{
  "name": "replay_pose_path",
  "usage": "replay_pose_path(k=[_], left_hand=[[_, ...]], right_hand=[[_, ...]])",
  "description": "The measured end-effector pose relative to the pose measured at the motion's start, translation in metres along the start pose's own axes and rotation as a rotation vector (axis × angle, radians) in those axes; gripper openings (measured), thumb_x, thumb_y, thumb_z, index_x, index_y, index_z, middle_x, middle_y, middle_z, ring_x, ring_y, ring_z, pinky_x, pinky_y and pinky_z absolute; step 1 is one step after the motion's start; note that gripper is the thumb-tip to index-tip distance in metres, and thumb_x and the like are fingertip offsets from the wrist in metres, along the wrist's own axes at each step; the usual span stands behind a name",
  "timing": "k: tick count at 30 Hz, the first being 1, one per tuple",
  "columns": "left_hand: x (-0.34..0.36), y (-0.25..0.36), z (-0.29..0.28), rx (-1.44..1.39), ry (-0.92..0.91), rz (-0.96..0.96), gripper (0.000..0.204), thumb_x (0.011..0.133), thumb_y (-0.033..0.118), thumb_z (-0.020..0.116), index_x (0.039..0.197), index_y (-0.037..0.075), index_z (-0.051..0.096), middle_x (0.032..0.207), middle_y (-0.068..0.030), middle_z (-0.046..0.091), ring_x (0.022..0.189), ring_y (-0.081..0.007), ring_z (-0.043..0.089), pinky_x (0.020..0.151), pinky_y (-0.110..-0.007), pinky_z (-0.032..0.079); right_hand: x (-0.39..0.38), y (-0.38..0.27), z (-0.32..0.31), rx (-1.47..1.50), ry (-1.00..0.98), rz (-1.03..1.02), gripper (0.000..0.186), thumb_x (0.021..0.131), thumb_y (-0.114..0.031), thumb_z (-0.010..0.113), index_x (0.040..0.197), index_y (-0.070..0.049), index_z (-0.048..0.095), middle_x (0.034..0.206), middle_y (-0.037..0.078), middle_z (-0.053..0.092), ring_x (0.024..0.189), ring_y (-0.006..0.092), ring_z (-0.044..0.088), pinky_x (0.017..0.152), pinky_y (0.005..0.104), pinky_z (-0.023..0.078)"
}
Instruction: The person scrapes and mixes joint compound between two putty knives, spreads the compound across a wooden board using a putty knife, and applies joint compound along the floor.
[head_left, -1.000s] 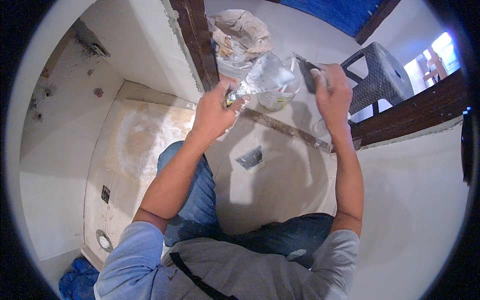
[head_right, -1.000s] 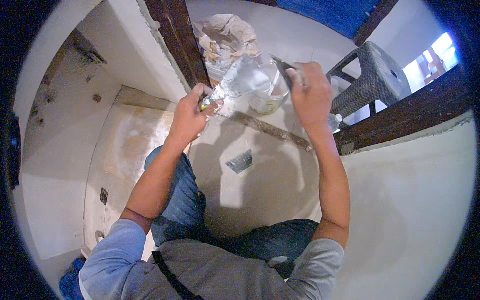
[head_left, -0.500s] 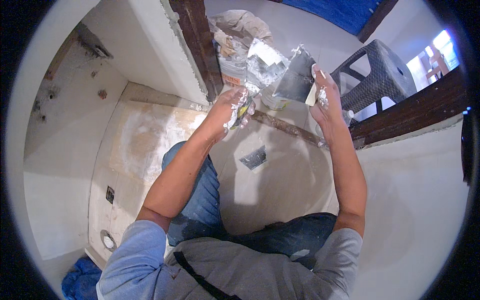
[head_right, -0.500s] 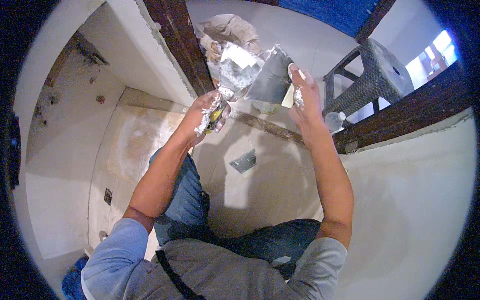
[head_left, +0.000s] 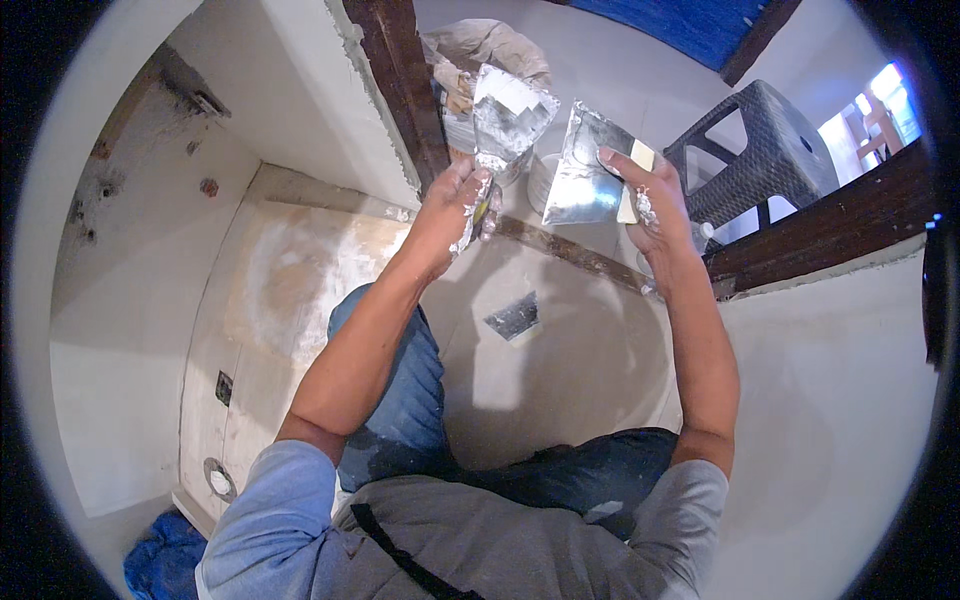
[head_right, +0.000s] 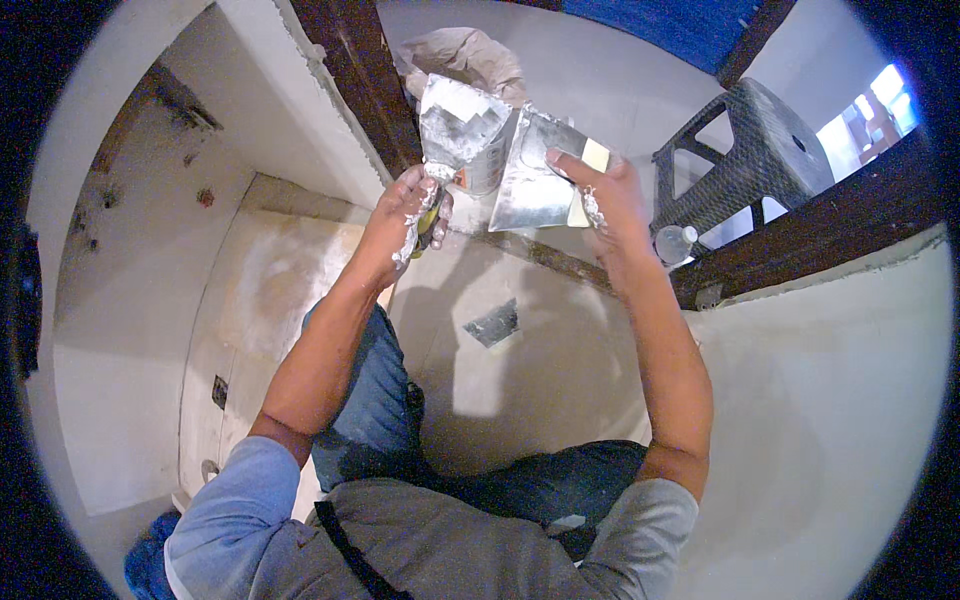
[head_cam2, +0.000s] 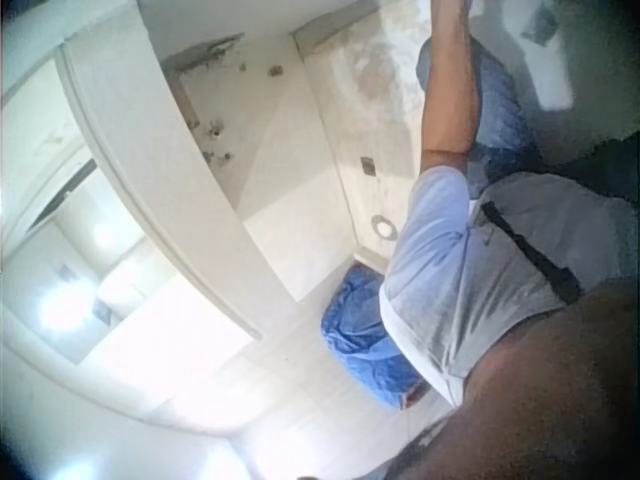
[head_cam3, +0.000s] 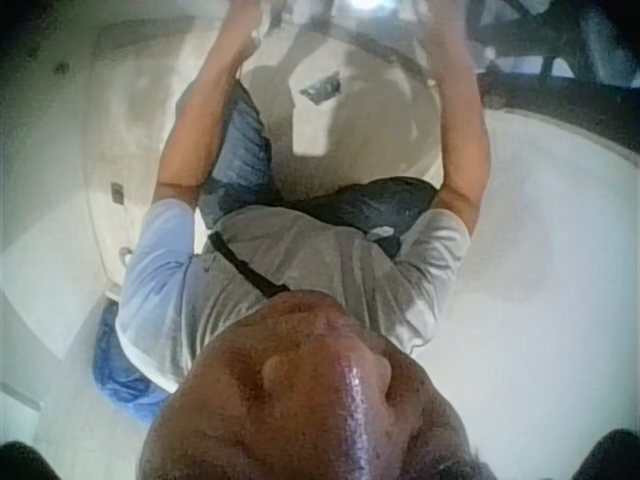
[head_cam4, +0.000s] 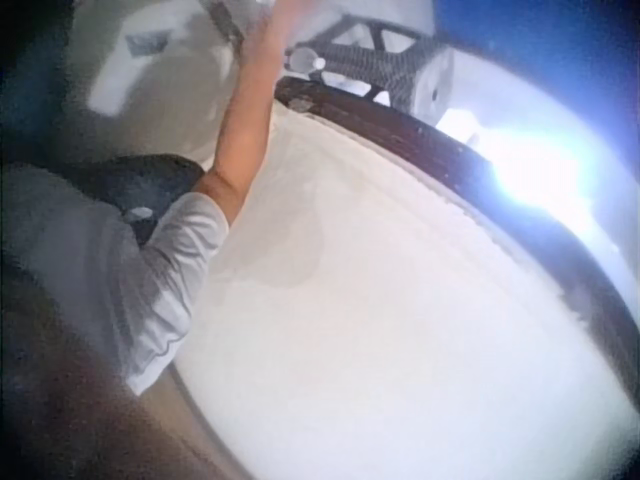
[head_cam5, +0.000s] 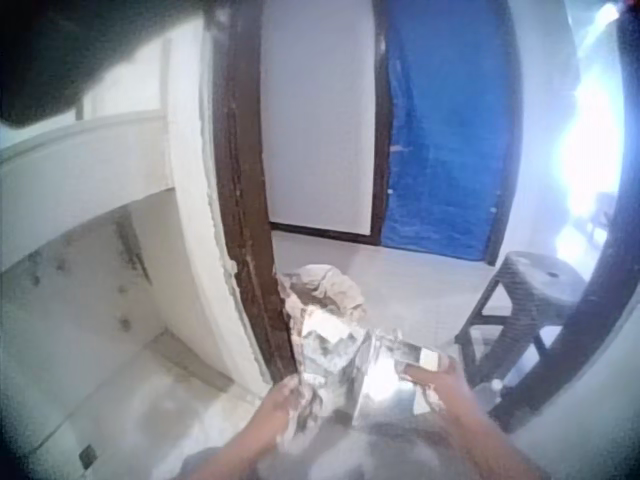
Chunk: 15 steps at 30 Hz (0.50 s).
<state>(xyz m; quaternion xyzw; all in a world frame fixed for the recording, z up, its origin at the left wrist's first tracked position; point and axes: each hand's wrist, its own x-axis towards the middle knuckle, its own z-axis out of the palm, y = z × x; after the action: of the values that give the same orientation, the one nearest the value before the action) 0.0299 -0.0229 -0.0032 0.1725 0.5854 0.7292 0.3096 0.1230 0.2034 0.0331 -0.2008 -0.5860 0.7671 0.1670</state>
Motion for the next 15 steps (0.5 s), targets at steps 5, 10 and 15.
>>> replay_pose_path(k=[5,10,15], left_hand=[[-0.005,-0.004,0.009,-0.032,0.009,0.02,0.022,0.104,0.028,0.048,0.115,0.01,0.054,0.084,-0.0009,0.056,0.065,-0.0104,0.053,0.053,-0.025,0.045],[-0.008,-0.009,0.017,0.06,0.04,0.07,0.022,0.105,0.025,0.046,0.119,0.009,0.051,0.086,-0.0007,0.055,0.064,-0.0097,0.052,0.052,-0.025,0.044],[-0.008,-0.013,0.02,0.1,0.058,0.093,0.018,0.105,0.024,0.045,0.114,0.009,0.05,0.085,-0.0002,0.053,0.062,-0.0083,0.05,0.05,-0.024,0.043]], right_hand=[[0.0,0.009,0.007,-0.007,0.034,0.038,0.036,0.084,-0.012,0.076,0.113,0.0,0.058,0.099,0.009,0.066,0.087,0.017,0.068,0.075,0.0313,0.058],[-0.004,0.014,0.015,-0.032,0.055,-0.077,0.034,0.087,-0.019,0.073,0.112,0.001,0.062,0.094,0.005,0.068,0.079,0.0108,0.064,0.069,0.0272,0.052],[-0.007,0.015,0.019,-0.06,0.109,-0.086,0.034,0.088,-0.017,0.072,0.115,0.0,0.06,0.094,0.005,0.067,0.08,0.0117,0.064,0.07,0.0275,0.052]])
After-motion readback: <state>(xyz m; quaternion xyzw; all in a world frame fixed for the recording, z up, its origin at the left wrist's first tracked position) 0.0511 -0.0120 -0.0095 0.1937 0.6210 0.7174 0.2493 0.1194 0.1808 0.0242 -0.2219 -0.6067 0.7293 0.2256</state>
